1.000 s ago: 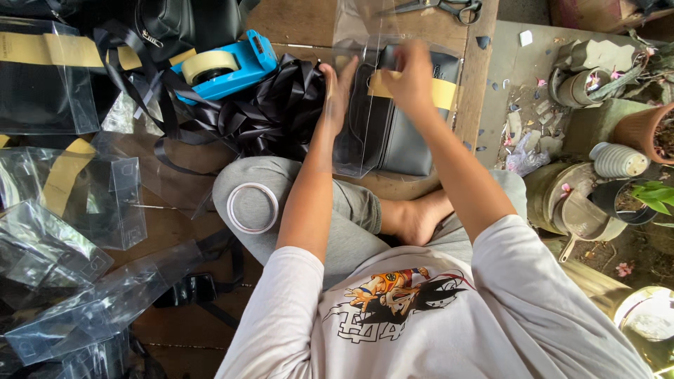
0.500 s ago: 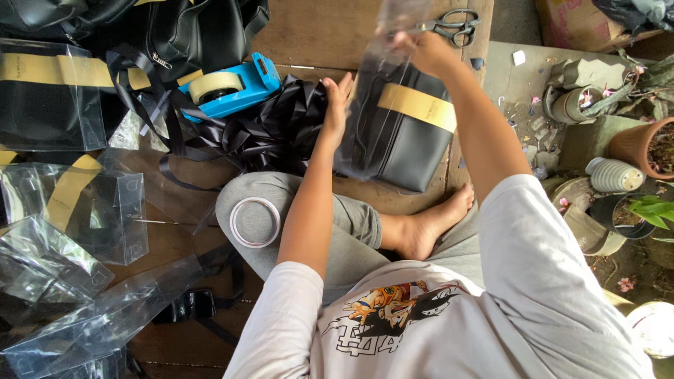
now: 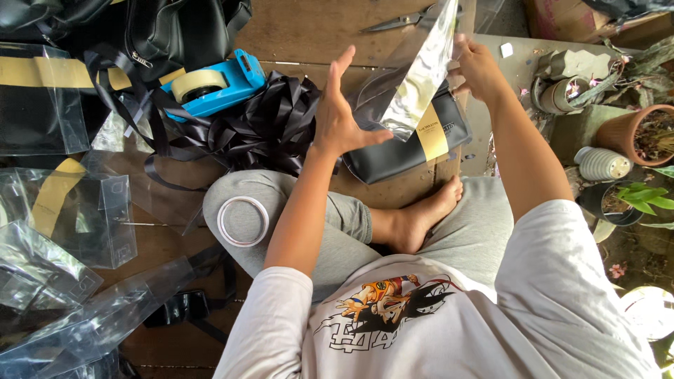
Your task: The person packages small black bags into clear plastic sleeves by hand, inserting each bag into a sleeve and folding the top down.
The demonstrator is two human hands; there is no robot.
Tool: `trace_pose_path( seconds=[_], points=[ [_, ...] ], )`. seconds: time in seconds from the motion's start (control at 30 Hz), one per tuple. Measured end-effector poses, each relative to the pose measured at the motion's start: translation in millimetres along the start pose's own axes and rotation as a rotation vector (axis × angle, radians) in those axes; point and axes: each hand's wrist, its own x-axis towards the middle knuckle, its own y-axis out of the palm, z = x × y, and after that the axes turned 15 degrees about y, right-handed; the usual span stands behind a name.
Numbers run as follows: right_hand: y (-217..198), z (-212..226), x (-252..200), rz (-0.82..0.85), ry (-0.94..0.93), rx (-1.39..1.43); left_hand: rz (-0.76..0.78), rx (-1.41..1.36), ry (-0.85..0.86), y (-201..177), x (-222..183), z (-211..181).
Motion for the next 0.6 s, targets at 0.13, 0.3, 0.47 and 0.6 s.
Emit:
trace_pose_path(
  seconds=[0.13, 0.3, 0.47, 0.6],
  points=[
    [-4.1, 1.2, -5.2, 0.005, 0.106, 0.11, 0.022, 0.247, 0.058, 4.9, -5.1, -12.1],
    [-3.8, 2.8, -16.0, 0.035, 0.034, 0.028, 0.073, 0.315, 0.018, 7.6, -9.8, 4.0],
    [-14.8, -15.3, 6.8, 0.15, -0.266, 0.093, 0.204, -0.002, -0.407, -28.6, 0.0, 13.2],
    [-22.6, 19.8, -11.3, 0.204, -0.606, 0.068, 0.404, -0.103, -0.525, -59.1, 17.0, 8.3]
  ],
)
